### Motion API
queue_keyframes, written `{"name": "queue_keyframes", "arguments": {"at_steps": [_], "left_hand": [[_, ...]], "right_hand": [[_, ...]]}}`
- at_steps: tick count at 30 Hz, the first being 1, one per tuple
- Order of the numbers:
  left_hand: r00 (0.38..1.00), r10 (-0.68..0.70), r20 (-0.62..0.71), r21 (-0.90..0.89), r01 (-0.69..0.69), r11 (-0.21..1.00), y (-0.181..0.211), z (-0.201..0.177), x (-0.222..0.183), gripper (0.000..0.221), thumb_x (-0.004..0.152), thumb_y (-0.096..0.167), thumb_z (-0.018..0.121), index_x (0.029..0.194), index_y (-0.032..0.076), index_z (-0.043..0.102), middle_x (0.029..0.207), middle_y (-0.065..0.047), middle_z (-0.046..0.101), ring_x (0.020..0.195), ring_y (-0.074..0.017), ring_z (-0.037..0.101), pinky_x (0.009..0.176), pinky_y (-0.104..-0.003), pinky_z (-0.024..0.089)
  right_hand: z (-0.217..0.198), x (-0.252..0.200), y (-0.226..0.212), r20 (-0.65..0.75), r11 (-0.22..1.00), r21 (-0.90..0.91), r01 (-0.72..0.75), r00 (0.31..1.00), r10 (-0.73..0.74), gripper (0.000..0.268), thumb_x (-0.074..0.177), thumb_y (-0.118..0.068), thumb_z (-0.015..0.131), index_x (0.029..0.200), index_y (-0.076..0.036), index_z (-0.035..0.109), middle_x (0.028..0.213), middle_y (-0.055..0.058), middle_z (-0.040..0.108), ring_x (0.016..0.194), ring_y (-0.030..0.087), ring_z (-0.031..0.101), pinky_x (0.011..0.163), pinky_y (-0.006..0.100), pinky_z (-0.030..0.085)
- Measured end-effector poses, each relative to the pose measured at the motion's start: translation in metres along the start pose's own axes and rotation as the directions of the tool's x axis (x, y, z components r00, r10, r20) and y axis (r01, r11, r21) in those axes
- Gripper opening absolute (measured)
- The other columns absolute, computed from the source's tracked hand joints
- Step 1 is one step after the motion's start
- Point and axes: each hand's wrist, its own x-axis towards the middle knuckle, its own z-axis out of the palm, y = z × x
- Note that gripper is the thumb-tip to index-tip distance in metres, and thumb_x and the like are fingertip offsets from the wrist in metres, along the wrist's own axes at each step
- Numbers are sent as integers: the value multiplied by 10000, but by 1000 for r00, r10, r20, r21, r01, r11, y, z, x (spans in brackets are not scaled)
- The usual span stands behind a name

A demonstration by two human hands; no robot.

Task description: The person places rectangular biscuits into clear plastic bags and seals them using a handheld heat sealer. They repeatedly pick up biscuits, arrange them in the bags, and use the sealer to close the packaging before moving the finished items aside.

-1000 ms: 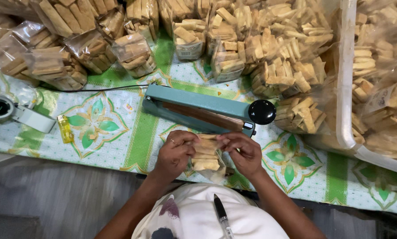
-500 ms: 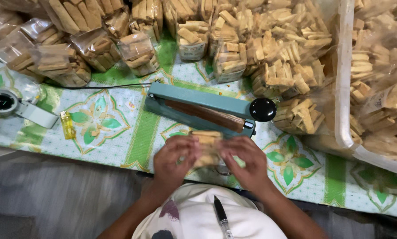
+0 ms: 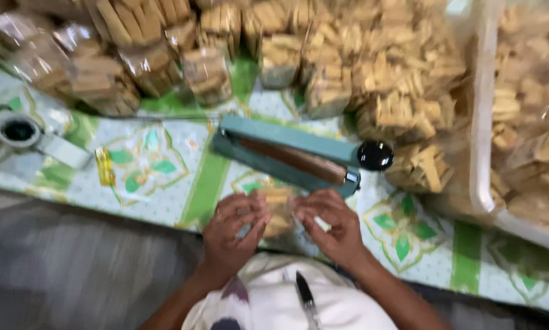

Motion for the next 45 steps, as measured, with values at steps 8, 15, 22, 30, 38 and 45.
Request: {"name": "queue_keyframes", "arguments": {"at_steps": [8, 15, 22, 30, 38, 45], "left_hand": [[989, 12, 149, 44, -19, 999, -24, 10, -38, 535, 811, 266, 812, 1253, 13, 649, 1353, -230, 506, 1308, -382, 442, 1100, -470, 356], [974, -105, 199, 131, 80, 988, -39, 22, -83, 440, 921, 86, 698, 1356, 18, 672, 1128, -97, 572, 1099, -259, 518, 959, -445, 410], [988, -133, 78, -194, 146, 970, -29, 25, -36, 184, 838, 23, 741, 1019, 47, 720, 1173, -145, 587, 1110, -312, 557, 970, -432, 443], [986, -53, 157, -148, 76, 986, -20, 16, 16, 76, 860, 59, 792, 898, 97, 738, 1051, -13, 752, 1085, -164, 716, 1062, -417, 429], [980, -10, 199, -49, 20, 999, -17, 12, 10, 116, 865, 72, 756, 974, 100, 784, 1087, -37, 765, 1120, -183, 709, 1043, -379, 386], [955, -100, 280, -93, 131, 987, -31, 17, 1, 218, 829, 252, 801, 981, 97, 776, 1217, -66, 728, 1247, -217, 654, 1146, -435, 307]], "right_hand": [[15, -19, 4, -86, 995, -88, -53, 995, 46, 414, 766, -109, 820, 1155, -1, 729, 1138, 188, 604, 1065, 290, 589, 924, 371, 506], [32, -47, 28, -95, 956, 78, -284, 952, 291, 209, 840, -48, 809, 1049, -50, 818, 870, 70, 700, 848, 214, 638, 765, 315, 520], [18, -25, 41, -84, 999, 18, -40, 996, 41, 119, 836, -121, 784, 946, -83, 755, 1288, 212, 617, 1276, 347, 524, 1045, 460, 401], [9, -12, 30, -15, 993, -68, -101, 995, 100, 135, 941, -157, 736, 1055, -126, 802, 1206, -13, 762, 1372, 241, 604, 1166, 432, 455], [-2, -5, 12, -62, 994, -83, -73, 996, 68, 194, 905, -137, 736, 1085, -150, 806, 1197, 0, 754, 1321, 270, 569, 1151, 427, 430], [6, -7, 28, -49, 991, -112, -68, 997, 62, 159, 823, -155, 828, 981, -150, 812, 1226, 40, 734, 1343, 310, 521, 1150, 452, 386]]}}
